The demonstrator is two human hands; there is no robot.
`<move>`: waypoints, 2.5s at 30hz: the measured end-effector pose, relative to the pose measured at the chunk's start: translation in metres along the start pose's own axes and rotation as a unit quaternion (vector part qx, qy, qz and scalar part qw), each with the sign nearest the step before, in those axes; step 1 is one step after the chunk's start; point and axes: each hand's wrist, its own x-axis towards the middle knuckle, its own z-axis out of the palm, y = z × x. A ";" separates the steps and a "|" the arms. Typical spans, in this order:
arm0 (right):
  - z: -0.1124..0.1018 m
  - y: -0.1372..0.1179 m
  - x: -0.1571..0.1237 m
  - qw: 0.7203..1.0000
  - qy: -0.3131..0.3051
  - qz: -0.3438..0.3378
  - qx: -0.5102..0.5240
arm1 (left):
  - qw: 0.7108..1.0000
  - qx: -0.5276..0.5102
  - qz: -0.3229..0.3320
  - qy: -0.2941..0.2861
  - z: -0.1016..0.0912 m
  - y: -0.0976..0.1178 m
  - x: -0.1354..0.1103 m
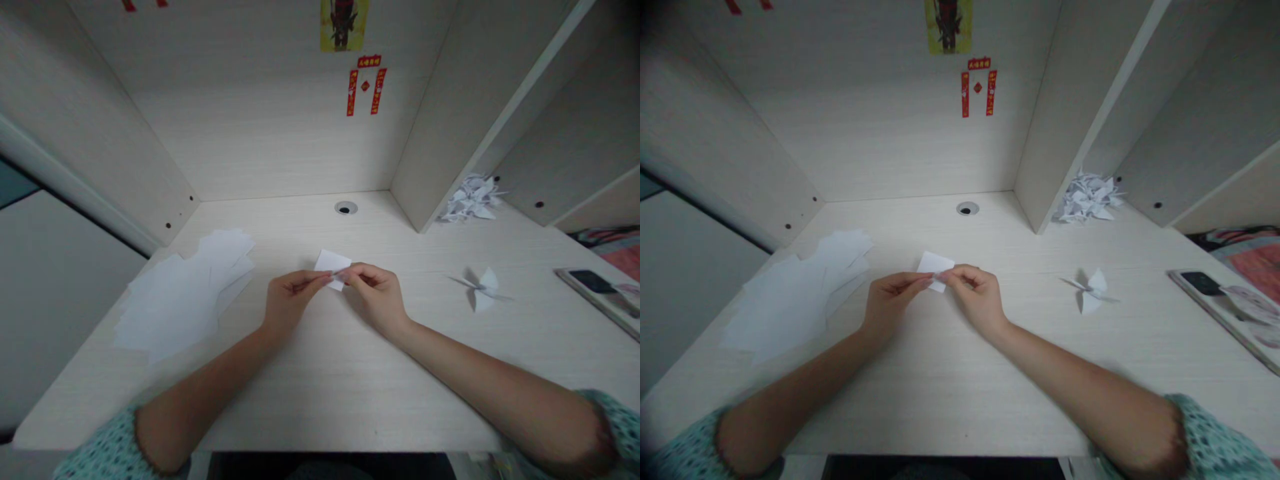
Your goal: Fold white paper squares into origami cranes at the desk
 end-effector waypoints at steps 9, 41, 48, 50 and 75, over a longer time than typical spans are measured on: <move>-0.001 -0.002 0.001 0.999 -0.014 -0.028 -0.007 | 0.999 -0.018 0.011 0.031 -0.001 -0.002 -0.002; 0.003 -0.001 0.001 0.987 -0.016 0.106 0.123 | 0.992 -0.103 -0.048 0.055 -0.001 -0.009 0.003; 0.002 0.002 0.002 0.989 0.006 0.099 0.110 | 0.986 -0.138 -0.071 0.058 0.002 -0.010 0.002; 0.002 0.003 0.002 0.988 0.007 0.102 0.113 | 0.984 -0.146 -0.080 0.059 0.003 -0.009 0.002; 0.002 0.002 0.005 0.990 0.031 0.094 0.097 | 0.968 -0.213 -0.127 0.046 0.006 -0.011 0.001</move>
